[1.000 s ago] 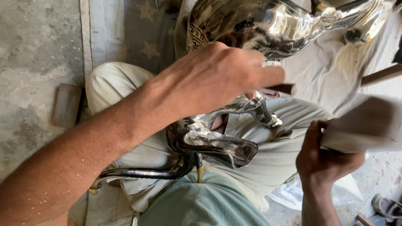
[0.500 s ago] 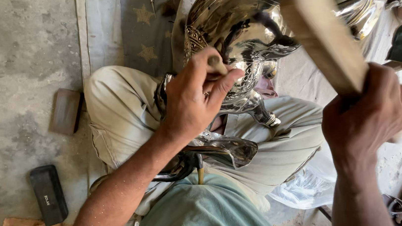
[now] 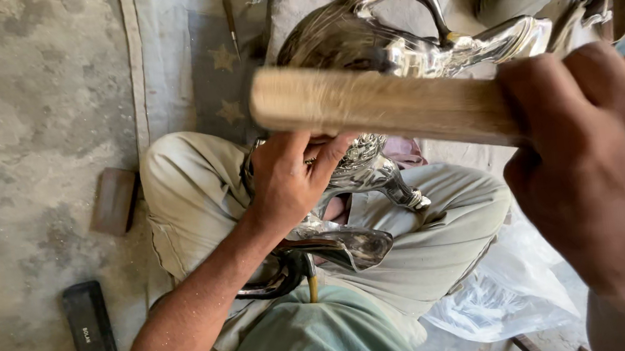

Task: The person sits on the floor and uses a small metal tool to rub and polish the surface of a silver-colored metal elephant figurine. They then use a wooden mallet to tap the tool against the figurine's surface, focusing on the decorative patterns.

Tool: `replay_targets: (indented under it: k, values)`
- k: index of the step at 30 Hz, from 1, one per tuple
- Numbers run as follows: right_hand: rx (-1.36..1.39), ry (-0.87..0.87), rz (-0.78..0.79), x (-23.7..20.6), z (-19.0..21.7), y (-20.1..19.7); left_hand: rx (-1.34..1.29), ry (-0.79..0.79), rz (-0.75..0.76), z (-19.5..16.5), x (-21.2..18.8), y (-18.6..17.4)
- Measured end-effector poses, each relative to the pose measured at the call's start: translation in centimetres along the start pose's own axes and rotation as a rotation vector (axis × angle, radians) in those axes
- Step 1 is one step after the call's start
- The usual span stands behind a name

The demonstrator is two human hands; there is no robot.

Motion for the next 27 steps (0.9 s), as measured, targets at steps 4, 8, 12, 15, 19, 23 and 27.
replay_targets:
  k: [4,8,12,15,19,23,27]
  values:
    - [-0.008,0.139,0.022,-1.1,-0.7,0.3,-0.018,-0.107,0.156,1.1,1.3,0.1]
    - [0.133,0.381,0.016,-4.5,-2.7,2.1,0.071,0.132,0.258,0.1,2.9,0.5]
    - [0.060,0.533,0.017,-7.1,-3.2,5.1,0.160,0.242,0.447,-0.2,4.5,2.1]
    - [1.061,0.599,-0.431,-10.0,-3.9,9.3,0.269,0.168,0.695,0.3,5.5,3.9]
    - [0.530,0.732,-0.192,-11.3,-3.8,15.5,0.213,0.214,0.821,-0.9,6.8,4.1]
    - [0.315,0.795,-0.070,-12.6,-4.3,18.1,0.279,0.272,0.853,-2.2,7.6,3.9]
    - [1.069,0.692,-0.453,-13.9,-3.9,17.7,0.295,0.417,0.730,-3.7,7.9,3.1]
Point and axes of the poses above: each hand's wrist, its own x-axis towards the middle knuckle, its own y-axis out of the palm, z = x × y, the point moved 7 cm from there along x, towards the middle knuckle, and after that the axes turned 12 degrees about z, right-handed, at the moved point
